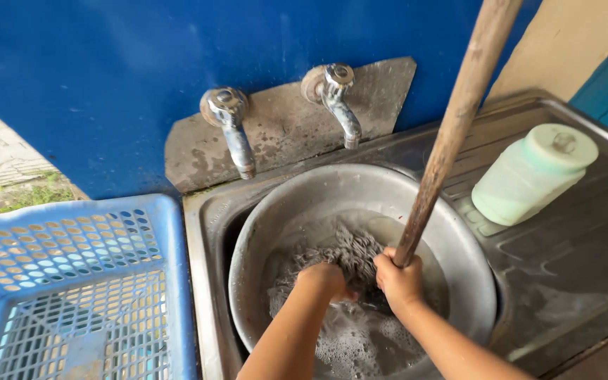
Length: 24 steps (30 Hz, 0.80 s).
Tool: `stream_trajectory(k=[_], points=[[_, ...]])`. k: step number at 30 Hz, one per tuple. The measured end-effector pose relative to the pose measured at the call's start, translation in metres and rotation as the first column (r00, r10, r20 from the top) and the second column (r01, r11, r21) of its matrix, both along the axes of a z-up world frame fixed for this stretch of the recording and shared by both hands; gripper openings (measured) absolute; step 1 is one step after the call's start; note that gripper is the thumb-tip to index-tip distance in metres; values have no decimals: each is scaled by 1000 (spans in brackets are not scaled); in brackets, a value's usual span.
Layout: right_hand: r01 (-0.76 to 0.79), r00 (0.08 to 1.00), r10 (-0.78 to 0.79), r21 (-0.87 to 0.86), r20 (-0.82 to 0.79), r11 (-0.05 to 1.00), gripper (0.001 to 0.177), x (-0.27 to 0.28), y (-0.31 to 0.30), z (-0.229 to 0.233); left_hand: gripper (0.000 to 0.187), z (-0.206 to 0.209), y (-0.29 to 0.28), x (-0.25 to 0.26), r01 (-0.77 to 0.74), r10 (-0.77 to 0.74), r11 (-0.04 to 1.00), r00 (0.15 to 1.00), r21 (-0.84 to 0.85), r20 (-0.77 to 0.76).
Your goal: The person is washing a mop in a basin with water and detergent.
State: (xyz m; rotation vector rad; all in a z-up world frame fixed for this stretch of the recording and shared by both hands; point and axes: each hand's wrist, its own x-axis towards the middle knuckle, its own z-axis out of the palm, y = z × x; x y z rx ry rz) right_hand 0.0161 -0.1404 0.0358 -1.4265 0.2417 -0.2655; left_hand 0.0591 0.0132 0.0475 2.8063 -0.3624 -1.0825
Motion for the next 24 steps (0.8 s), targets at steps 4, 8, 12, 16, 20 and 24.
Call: stream_trajectory(k=[4, 8, 12, 16, 20, 24], points=[[23, 996, -24, 9, 88, 1000, 35, -13, 3, 22, 62, 47, 2, -38, -185, 216, 966, 960, -178, 176], [79, 988, -81, 21, 131, 997, 34, -23, 9, 74, 55, 49, -3, -66, -174, 326, 676, 942, -716, 79], [92, 968, -98, 38, 231, 995, 33, -24, 11, 119, 88, 46, -13, -81, -419, 12, -37, 908, -907, -419], [57, 925, -63, 27, 374, 998, 35, -27, 14, 149, 111, 64, -11, -91, -297, 41, -89, 953, -951, -301], [61, 951, -82, 79, 297, 995, 37, -42, 21, 180, 122, 54, -3, -105, -75, 325, 483, 941, -872, 98], [61, 950, -89, 102, 299, 993, 41, -43, 20, 179, 130, 62, 7, -106, -83, 246, 864, 930, -497, 272]])
